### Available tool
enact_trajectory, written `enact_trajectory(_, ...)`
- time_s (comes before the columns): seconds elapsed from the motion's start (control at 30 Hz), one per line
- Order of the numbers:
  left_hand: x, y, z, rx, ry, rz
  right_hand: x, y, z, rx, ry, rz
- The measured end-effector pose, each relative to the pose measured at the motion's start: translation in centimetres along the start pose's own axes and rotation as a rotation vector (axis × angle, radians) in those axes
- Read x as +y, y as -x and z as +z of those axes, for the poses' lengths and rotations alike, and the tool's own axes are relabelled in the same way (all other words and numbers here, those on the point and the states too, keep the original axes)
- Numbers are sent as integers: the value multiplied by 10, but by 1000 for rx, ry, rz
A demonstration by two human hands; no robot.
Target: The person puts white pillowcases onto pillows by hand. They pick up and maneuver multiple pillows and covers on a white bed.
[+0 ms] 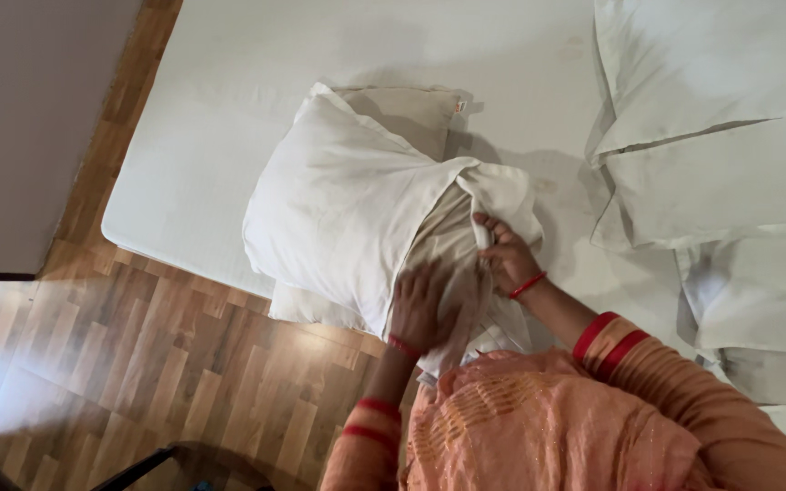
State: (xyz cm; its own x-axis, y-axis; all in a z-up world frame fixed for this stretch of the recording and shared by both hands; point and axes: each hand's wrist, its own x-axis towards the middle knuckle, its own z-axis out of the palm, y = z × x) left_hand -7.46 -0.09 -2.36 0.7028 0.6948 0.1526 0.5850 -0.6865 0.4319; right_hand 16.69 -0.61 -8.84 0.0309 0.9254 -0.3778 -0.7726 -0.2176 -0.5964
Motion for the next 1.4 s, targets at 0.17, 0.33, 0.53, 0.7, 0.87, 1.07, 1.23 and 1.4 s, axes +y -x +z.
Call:
enact_trajectory(0.17, -3, 69, -17, -230, -134, 194, -27, -9, 22, 31, -38, -28)
enact_trajectory(0.33, -20, 51, 15, 171, -237, 200, -13, -14, 19, -118, 190, -33)
enact_trajectory(0.53, -21, 11, -2, 256, -49, 105, -38, -1, 4, -18, 1578, -294)
enact_trajectory(0.7, -13, -11, -14, 303, -23, 70, -57, 19, 8, -141, 2494, -369)
enact_trajectory(0.87, -8, -29, -17, 306, -21, 41, -39, 26, -1, -401, 2826, -331)
enact_trajectory(1.07, -3, -39, -9, 317, -38, 51, -26, 51, 6, -736, 2352, -204)
enact_trajectory(1.23, 6, -50, -2, 294, -13, 57, -8, 65, 21, -675, 2191, -33)
enact_trajectory(1.4, 3, -55, 13, 302, -29, 54, -7, 73, 10, -549, 1813, -306)
